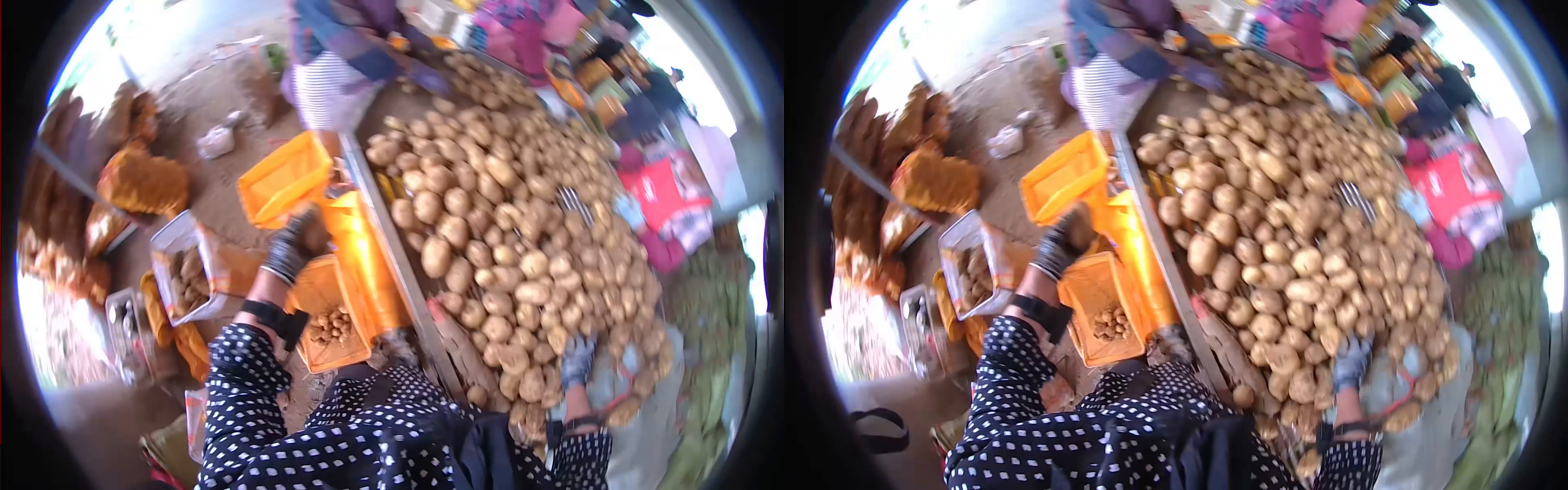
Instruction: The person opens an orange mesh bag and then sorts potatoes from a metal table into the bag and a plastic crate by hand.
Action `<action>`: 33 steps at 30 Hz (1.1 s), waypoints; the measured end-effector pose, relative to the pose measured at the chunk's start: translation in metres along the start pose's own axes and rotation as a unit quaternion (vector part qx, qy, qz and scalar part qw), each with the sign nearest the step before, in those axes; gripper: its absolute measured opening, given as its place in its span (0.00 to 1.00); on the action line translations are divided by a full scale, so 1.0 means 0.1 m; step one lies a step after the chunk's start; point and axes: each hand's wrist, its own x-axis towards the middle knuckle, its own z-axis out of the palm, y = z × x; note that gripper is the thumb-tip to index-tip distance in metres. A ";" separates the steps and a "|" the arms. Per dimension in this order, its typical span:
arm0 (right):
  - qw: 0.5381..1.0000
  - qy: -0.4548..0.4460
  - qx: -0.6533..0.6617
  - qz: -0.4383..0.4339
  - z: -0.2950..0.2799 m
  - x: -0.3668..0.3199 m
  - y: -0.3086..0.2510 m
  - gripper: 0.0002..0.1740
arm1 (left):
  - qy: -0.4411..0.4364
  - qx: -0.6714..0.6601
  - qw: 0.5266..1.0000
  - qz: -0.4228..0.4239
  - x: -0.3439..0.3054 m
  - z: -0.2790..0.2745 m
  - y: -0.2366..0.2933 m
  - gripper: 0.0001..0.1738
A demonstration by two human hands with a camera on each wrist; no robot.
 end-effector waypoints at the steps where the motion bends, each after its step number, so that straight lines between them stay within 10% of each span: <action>1: 0.997 -0.020 -0.026 0.063 -0.24 -0.01 -0.38 0.19 | -0.142 0.004 0.989 0.040 0.53 -0.57 0.21 0.11; 2: 0.997 0.007 -0.072 0.041 -0.33 -0.05 -0.51 0.20 | 0.104 0.124 0.979 0.128 0.47 -0.39 0.41 0.11; 3: 0.996 -0.016 -0.068 0.053 -0.36 -0.03 -0.53 0.21 | 0.059 0.155 0.980 0.109 0.93 -0.79 0.70 0.10; 4: 0.994 0.009 -0.104 0.037 -0.25 -0.06 -0.42 0.23 | 0.199 0.131 0.969 0.063 0.70 -0.31 0.73 0.12; 7: 0.987 -0.078 -0.112 0.089 -0.42 -0.13 -0.71 0.35 | 0.142 0.286 0.947 0.034 0.84 0.06 0.39 0.21; 11: 0.981 -0.140 -0.102 0.083 -0.52 -0.31 -0.86 0.45 | -0.150 0.553 0.816 0.074 0.51 1.21 -0.90 0.21; 13: 0.979 -0.146 -0.100 0.102 -0.59 -0.42 -0.91 0.46 | -0.287 0.653 0.696 0.088 0.16 1.86 -1.46 0.23; 15: 0.978 -0.147 -0.091 0.118 -0.60 -0.50 -0.93 0.47 | -0.433 0.751 0.447 0.222 0.17 2.26 -1.92 0.25; 20: 0.995 -0.052 -0.038 0.078 -0.45 -0.62 -0.85 0.46 | -0.418 0.834 0.298 0.199 0.14 2.64 -2.81 0.37; 29: 0.998 0.011 0.018 0.063 -0.43 -0.60 -0.84 0.42 | -0.446 0.853 0.149 0.227 0.52 2.49 -2.69 0.42; 33: 0.997 0.044 0.041 0.050 -0.43 -0.58 -0.85 0.41 | -0.440 0.853 0.161 0.228 0.39 2.49 -2.74 0.39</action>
